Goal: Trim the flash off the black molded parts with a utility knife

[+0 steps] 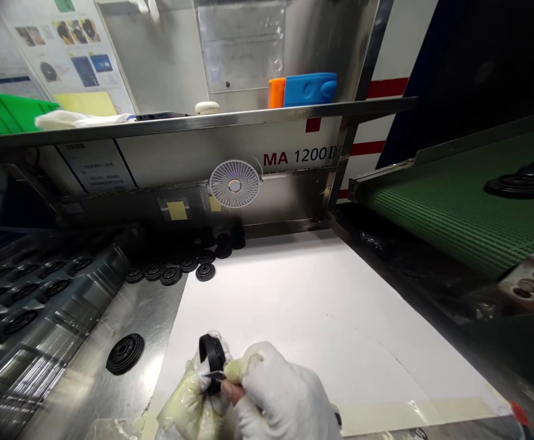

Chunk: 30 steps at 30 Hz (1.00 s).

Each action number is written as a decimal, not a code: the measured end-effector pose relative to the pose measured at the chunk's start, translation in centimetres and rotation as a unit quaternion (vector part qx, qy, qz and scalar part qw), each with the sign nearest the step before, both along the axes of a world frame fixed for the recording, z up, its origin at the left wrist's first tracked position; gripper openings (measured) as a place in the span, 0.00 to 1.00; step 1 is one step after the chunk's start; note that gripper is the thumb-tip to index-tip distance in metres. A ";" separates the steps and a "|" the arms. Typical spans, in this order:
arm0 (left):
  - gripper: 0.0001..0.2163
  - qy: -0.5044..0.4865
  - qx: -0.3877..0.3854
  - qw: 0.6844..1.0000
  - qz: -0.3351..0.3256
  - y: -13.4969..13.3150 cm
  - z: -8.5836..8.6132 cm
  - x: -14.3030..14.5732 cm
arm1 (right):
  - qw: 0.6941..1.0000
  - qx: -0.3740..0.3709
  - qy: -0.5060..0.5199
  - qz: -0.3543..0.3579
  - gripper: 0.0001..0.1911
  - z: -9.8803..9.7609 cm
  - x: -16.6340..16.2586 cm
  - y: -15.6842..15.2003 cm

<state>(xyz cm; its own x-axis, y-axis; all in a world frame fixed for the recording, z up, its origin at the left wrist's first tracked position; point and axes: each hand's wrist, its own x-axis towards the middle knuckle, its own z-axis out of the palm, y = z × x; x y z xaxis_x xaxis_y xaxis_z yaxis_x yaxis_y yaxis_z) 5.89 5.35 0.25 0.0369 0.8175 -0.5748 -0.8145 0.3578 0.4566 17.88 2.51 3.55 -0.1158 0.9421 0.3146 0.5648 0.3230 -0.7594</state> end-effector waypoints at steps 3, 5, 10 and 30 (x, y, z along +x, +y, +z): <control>0.10 0.041 0.008 0.998 -0.038 -0.2 0.8 -0.2 | 1.000 -0.012 0.016 0.010 0.07 1.2 0.8 0.7; 0.10 0.045 0.020 0.998 -0.050 -0.3 1.0 -0.3 | 0.999 -0.022 0.021 0.026 0.07 1.9 1.1 1.2; 0.10 0.044 0.028 0.996 -0.074 -0.6 0.7 -0.3 | 0.999 -0.016 -0.008 0.046 0.08 2.6 1.0 1.5; 0.24 -0.103 0.012 0.985 -0.140 1.4 -1.0 -1.5 | 0.973 -0.146 0.173 -0.041 0.20 -1.8 3.5 3.1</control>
<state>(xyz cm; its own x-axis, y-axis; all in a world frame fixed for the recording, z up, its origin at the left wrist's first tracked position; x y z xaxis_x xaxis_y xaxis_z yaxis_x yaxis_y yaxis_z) 4.42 6.71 -0.71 0.3768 0.7717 -0.5124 -0.7609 0.5733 0.3038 21.38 5.57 1.74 0.0283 0.9988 0.0395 0.2735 0.0302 -0.9614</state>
